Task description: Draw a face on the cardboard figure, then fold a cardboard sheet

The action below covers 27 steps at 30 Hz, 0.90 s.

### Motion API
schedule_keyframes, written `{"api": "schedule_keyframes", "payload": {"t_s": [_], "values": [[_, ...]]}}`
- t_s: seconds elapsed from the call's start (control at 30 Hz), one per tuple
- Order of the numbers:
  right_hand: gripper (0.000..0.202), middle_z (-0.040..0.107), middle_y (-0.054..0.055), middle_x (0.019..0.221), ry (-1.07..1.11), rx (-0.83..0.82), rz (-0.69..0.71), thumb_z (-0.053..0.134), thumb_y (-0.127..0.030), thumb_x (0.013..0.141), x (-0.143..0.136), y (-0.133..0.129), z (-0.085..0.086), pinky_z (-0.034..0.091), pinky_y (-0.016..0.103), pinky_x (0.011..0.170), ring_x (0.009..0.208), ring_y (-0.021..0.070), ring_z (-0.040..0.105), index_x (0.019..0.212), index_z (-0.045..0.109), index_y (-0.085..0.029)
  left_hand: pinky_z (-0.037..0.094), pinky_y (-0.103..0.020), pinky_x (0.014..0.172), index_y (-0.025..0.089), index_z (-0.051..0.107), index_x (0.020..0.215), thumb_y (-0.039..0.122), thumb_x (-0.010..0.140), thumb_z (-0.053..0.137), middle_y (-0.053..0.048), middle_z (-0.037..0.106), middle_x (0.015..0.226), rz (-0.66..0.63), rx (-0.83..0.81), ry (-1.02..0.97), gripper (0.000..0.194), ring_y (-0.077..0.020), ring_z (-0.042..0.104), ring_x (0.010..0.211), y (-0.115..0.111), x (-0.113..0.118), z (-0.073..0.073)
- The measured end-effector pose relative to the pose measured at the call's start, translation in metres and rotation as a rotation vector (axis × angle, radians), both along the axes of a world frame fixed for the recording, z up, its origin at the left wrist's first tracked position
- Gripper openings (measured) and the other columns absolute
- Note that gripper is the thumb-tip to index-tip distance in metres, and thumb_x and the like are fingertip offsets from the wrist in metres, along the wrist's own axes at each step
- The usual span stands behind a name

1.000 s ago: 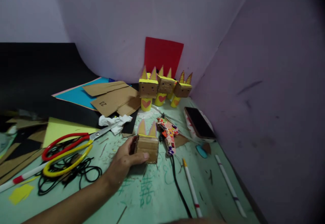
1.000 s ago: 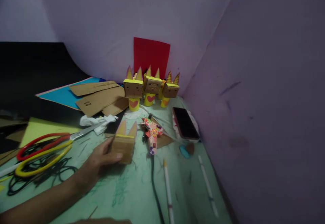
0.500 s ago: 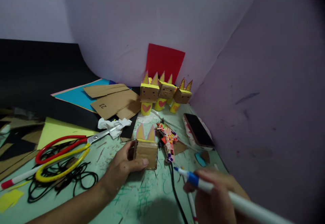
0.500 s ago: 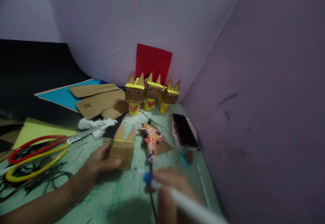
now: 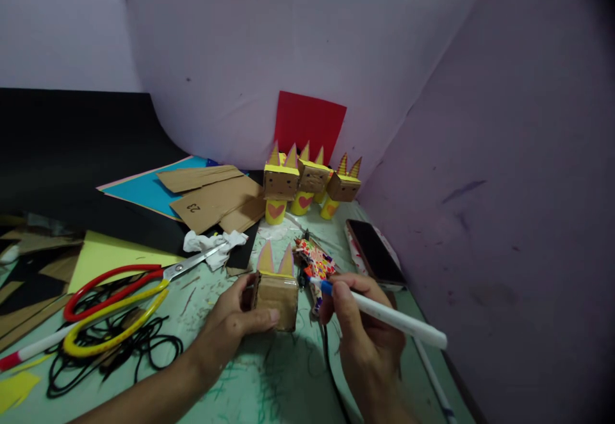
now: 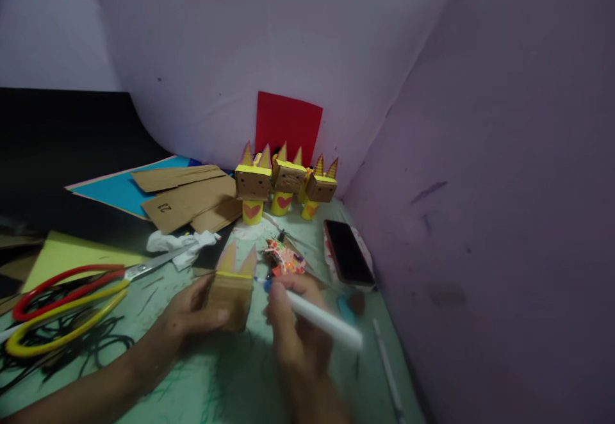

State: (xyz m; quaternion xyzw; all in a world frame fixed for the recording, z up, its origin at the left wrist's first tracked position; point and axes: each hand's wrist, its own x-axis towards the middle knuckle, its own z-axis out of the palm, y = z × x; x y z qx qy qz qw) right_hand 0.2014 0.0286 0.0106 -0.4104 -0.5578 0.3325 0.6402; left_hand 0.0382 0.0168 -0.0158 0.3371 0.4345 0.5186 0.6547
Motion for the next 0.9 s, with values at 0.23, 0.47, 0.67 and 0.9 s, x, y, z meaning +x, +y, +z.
{"api": "schedule_keyframes", "payload": {"t_s": [0.23,0.47,0.67,0.9], "values": [[0.018,0.058,-0.006,0.046,0.080,0.054,-0.099,0.062,-0.032,0.086,-0.006,0.001,-0.011,0.043,0.018,0.040,0.038,0.0094,0.053,0.074,0.063,-0.018,0.051,-0.035,0.077,0.013,0.053,0.117,0.025,0.055,0.075,-0.011,0.071,0.103,0.010,-0.015,-0.012,0.067,-0.0284,0.065,0.093,0.000,0.001,-0.001],[0.025,0.052,-0.006,0.044,-0.016,0.036,-0.148,0.062,-0.037,0.085,-0.006,-0.003,-0.020,0.035,0.018,0.037,0.037,0.0086,0.047,0.069,0.060,-0.017,0.051,-0.036,0.081,0.013,0.052,0.116,0.023,0.055,0.074,-0.013,0.070,0.107,0.004,-0.010,-0.028,0.065,-0.0295,0.064,0.098,-0.002,0.001,0.002],[0.029,0.045,-0.007,0.051,0.043,-0.004,-0.179,0.060,-0.042,0.085,-0.023,-0.012,-0.020,0.030,0.020,0.042,0.043,0.0080,0.039,0.068,0.057,-0.018,0.049,-0.037,0.083,0.013,0.052,0.116,0.023,0.053,0.075,-0.013,0.069,0.110,0.017,-0.006,-0.004,0.068,-0.0309,0.064,0.099,0.000,0.001,0.000],[0.026,0.045,-0.006,0.054,-0.031,0.101,-0.161,0.056,-0.034,0.088,-0.019,-0.010,-0.021,0.031,0.021,0.044,0.046,0.0080,0.040,0.067,0.055,-0.019,0.048,-0.042,0.087,0.014,0.048,0.115,0.023,0.053,0.075,-0.014,0.067,0.110,0.020,-0.032,0.025,0.067,-0.0330,0.061,0.102,-0.001,0.002,0.007]]}}
